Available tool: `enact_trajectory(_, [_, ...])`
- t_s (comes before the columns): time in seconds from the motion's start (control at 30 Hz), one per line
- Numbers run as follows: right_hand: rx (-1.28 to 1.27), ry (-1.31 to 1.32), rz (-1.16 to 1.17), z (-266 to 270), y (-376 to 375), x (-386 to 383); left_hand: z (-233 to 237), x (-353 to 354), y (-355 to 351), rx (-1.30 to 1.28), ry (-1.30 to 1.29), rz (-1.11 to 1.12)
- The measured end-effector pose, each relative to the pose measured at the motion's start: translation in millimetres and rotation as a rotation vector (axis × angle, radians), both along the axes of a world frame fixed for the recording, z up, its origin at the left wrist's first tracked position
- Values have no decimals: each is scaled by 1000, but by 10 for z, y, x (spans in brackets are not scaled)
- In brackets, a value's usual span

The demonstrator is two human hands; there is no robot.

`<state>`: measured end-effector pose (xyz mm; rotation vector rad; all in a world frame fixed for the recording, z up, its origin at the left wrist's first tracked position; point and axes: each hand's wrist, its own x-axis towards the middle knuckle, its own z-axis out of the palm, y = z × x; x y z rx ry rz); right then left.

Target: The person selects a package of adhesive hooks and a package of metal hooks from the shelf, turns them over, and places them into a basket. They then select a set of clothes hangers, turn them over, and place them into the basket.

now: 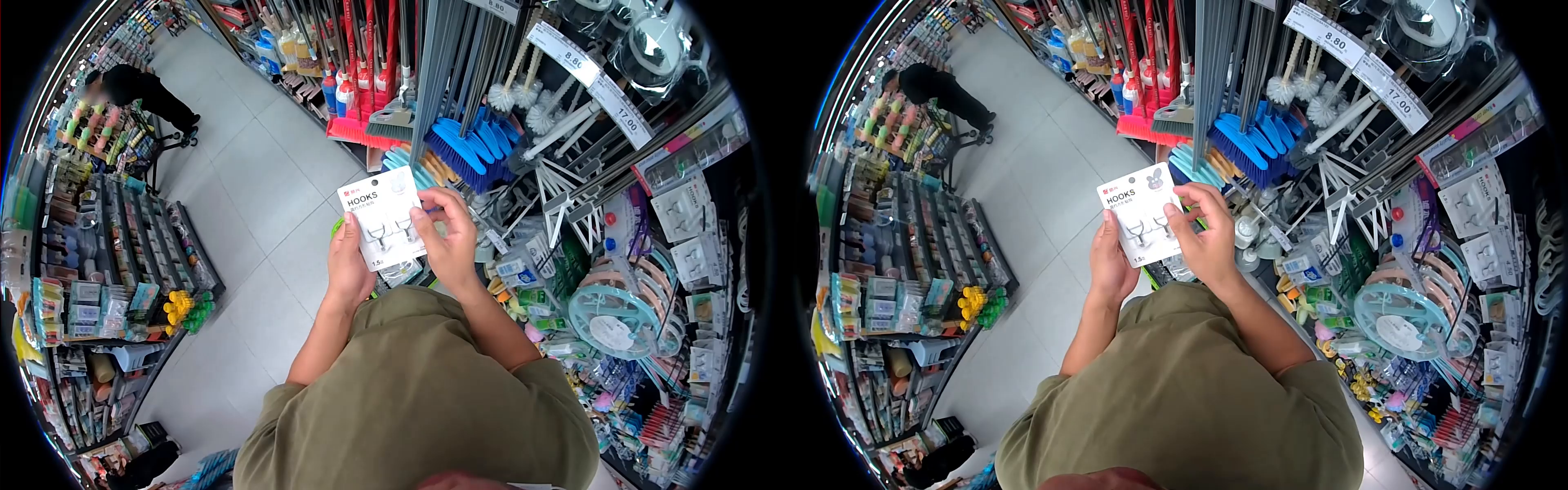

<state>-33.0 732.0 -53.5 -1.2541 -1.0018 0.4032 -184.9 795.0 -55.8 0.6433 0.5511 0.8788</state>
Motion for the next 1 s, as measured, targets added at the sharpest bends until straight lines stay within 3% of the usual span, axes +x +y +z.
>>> enact_trajectory(0.07, [-106,125,132,-40,26,24,-8,-2,7,4,30,9])
enact_trajectory(0.17, [-67,406,269,-76,43,-60,-72,-16,48,25,72,26])
enact_trajectory(0.37, [-114,456,283,-96,109,-58,-109,-48,67,84,99,34])
enact_trajectory(0.67, [-92,430,313,-112,151,-72,-112,-90,94,263,177,52])
enact_trajectory(1.0, [-46,42,123,-53,118,-177,-62,-101,91,441,337,181])
